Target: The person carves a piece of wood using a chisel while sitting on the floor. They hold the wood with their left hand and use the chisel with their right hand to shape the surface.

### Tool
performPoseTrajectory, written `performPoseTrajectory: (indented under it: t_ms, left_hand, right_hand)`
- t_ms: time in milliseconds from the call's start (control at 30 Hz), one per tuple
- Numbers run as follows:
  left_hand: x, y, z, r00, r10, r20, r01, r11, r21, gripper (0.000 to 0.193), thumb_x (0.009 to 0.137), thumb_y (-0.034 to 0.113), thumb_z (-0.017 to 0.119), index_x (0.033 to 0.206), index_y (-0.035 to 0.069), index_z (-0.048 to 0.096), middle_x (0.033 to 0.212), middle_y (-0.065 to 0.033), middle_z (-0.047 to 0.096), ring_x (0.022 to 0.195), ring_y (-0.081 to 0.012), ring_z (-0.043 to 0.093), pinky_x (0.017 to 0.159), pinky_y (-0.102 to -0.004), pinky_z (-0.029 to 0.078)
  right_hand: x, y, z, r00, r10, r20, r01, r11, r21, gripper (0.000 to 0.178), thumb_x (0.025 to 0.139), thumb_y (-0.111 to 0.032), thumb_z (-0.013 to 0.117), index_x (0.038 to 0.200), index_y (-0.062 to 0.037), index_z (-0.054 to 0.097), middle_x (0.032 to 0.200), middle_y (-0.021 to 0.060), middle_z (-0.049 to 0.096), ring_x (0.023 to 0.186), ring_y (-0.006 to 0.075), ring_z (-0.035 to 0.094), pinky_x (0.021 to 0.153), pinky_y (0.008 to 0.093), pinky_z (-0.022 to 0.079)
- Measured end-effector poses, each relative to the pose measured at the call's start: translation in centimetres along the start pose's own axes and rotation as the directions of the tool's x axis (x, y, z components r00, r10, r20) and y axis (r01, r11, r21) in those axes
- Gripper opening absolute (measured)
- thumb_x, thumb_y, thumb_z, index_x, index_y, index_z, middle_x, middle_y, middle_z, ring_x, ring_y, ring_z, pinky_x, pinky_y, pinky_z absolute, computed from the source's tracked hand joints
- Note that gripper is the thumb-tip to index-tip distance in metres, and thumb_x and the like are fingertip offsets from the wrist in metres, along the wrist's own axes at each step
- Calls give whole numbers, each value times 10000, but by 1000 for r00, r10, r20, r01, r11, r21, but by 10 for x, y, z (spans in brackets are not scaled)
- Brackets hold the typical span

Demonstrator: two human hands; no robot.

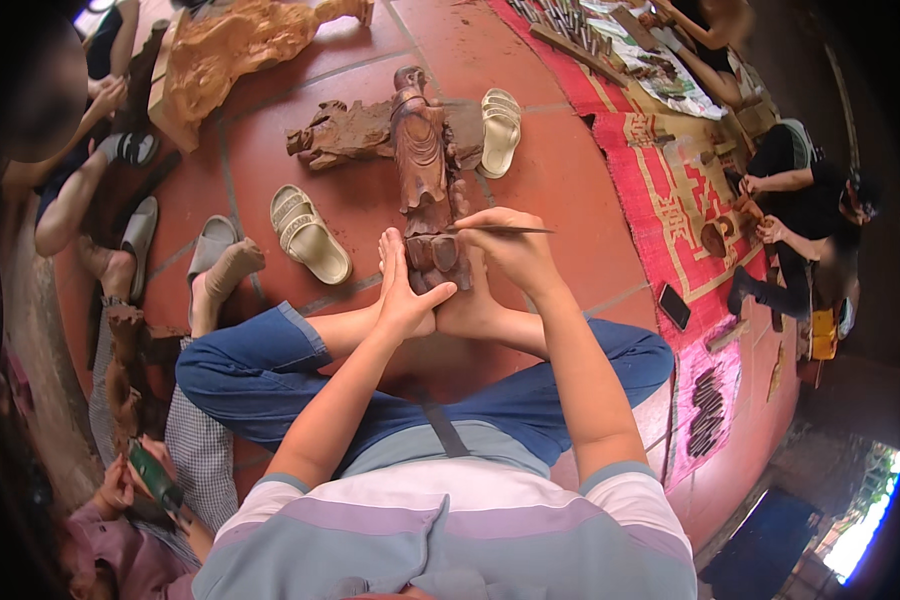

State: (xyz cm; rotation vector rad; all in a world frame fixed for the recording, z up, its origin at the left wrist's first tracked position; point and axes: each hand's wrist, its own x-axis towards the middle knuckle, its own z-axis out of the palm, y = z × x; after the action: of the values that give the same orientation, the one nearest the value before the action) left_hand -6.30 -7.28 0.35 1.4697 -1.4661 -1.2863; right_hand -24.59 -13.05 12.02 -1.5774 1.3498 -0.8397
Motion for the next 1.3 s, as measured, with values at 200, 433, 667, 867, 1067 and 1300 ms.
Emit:
performPoseTrajectory:
  t_ms: [200,433,667,867,1067,1300]
  left_hand:
    - [36,5,-54,918,-301,258,395,743,-540,861,861,345,716,1517,67,232,1525,-153,317,1381,-243,338,1118,-414,259]
    - [173,50,-111,976,-215,-19,202,941,-271,878,836,478,709,1491,70,289,1408,-161,443,1257,-261,438,965,-354,377]
    - [305,54,-81,974,-219,-57,209,969,-134,973,759,539,752,1453,6,328,1338,-216,495,1234,-288,482,990,-393,422]
    - [368,9,-72,993,-118,2,117,980,-162,768,742,371,797,1319,-8,461,1058,-124,622,896,-216,610,796,-338,506]
    - [358,26,-81,979,-193,-68,171,954,-245,656,699,188,793,1217,-25,450,1038,-128,592,869,-183,592,754,-324,515]
    - [257,129,-111,995,-19,-103,4,990,-144,669,716,152,774,1270,-8,436,1024,-103,603,866,-173,608,756,-321,527]
  right_hand:
    - [-53,70,-27,853,499,-155,-231,626,744,194,944,-200,630,807,-64,620,783,36,620,724,124,615,749,338,581]
    - [-100,82,14,713,694,96,-469,371,802,308,1016,-304,406,1092,-57,573,914,62,613,837,179,605,736,389,586]
    - [-107,56,44,694,646,319,-538,170,825,554,1025,-348,374,1532,-263,166,1528,225,192,1137,434,529,959,513,475]
    - [-92,59,50,788,489,374,-461,64,885,565,1033,-322,369,1546,-247,145,1572,139,7,1363,509,235,1075,537,344]
    - [-84,63,63,759,505,410,-453,-42,890,550,1022,-373,404,1527,-233,237,1552,42,148,1261,345,367,1026,530,374]
    - [-104,55,71,757,574,312,-348,-50,936,488,1035,-375,349,1486,-194,301,1535,88,273,1395,306,314,1013,669,332]
